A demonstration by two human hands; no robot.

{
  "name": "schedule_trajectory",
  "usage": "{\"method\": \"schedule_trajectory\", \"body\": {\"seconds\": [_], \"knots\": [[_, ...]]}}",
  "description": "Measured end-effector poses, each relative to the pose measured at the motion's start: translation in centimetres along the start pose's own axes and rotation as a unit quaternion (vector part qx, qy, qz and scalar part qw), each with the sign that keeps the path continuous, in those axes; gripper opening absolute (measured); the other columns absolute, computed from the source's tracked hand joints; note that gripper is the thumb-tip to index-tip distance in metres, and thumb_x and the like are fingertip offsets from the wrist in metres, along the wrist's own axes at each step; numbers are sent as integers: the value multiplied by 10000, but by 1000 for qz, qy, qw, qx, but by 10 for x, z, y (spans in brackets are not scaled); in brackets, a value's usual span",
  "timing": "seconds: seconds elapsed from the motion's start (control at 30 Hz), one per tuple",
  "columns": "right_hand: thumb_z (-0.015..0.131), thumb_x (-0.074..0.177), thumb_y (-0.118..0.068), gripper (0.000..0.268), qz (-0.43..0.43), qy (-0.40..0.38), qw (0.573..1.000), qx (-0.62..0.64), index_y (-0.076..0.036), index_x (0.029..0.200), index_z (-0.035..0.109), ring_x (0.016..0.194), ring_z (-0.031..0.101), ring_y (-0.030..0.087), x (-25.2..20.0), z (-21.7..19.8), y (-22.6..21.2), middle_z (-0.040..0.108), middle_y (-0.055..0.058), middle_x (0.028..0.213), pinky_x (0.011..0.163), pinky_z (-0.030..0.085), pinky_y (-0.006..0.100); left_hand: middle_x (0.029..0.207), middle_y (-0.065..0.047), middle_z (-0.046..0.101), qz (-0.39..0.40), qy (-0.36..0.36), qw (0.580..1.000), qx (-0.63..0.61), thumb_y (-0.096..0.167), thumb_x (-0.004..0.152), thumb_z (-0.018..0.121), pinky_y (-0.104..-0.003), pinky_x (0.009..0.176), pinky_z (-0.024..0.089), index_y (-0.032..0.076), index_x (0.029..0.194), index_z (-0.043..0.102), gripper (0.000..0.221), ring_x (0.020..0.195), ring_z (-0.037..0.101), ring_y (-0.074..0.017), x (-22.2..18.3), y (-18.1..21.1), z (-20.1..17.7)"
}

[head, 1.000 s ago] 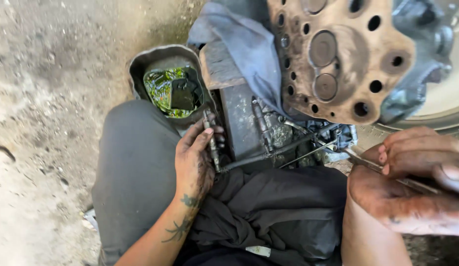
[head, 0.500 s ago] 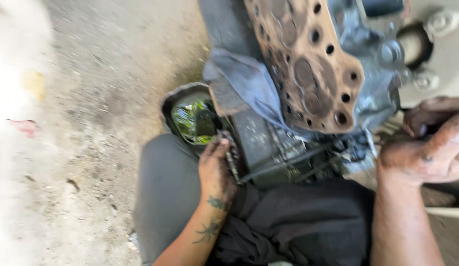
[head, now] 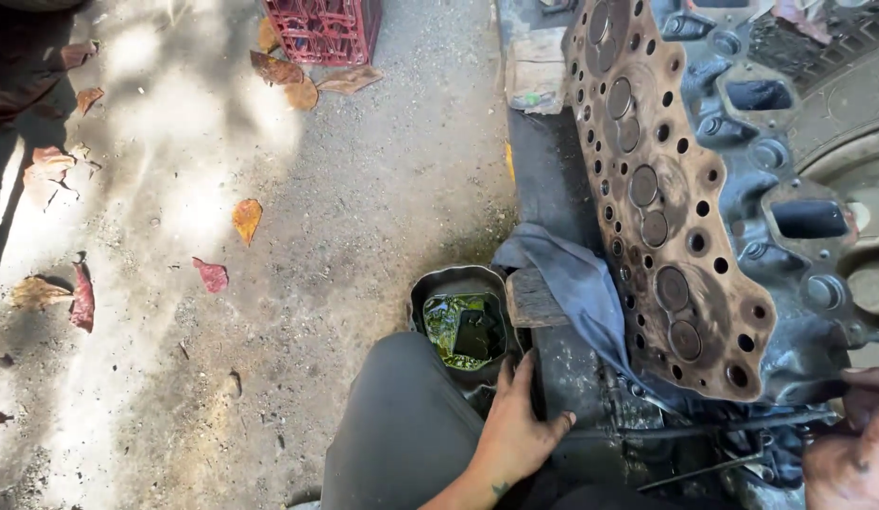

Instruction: Disassembling and cleaning fuel injectors from an engine cylinder head

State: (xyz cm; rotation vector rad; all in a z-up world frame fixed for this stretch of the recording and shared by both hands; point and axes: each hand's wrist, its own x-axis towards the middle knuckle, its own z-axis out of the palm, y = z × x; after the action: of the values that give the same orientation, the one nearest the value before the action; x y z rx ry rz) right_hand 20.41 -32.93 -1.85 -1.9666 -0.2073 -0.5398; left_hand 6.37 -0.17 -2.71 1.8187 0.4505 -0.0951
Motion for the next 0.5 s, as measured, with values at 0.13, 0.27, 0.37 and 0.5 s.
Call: {"method": "schedule_trajectory", "body": {"seconds": [0.13,0.27,0.37,0.5], "knots": [[250,1346,-418,546,6,-15,1000,-8,57,1302,516,886,369,134,1,16,-81,540,130,1197,892,314,265,1599,-304,221,15,35,999,-8,186,782,784,-485,1089,452,103,1536,342,878,1400,418,-466,-6,25,-4],[309,1310,-36,360,-54,-12,997,-60,120,1126,576,825,374,195,2,30,-143,523,161,1028,840,317,312,1162,-175,571,223,112,960,129,157,793,757,-460,870,468,25,1158,637,406,1016,547,-348,-5,56,-6],[344,1296,-43,314,-37,-6,999,-36,67,1128,585,826,348,145,4,30,-135,517,93,1015,831,288,283,814,-130,657,236,0,950,204,242,922,702,-415,564,530,-17,1033,589,303,617,626,-307,14,70,3],[482,1156,0,93,-146,-12,988,57,61,1086,478,742,372,177,20,12,-93,511,163,915,969,557,419,692,-174,685,127,-15,978,162,247,756,814,-484,559,576,6,1128,522,531,579,701,-407,37,54,40]]}}
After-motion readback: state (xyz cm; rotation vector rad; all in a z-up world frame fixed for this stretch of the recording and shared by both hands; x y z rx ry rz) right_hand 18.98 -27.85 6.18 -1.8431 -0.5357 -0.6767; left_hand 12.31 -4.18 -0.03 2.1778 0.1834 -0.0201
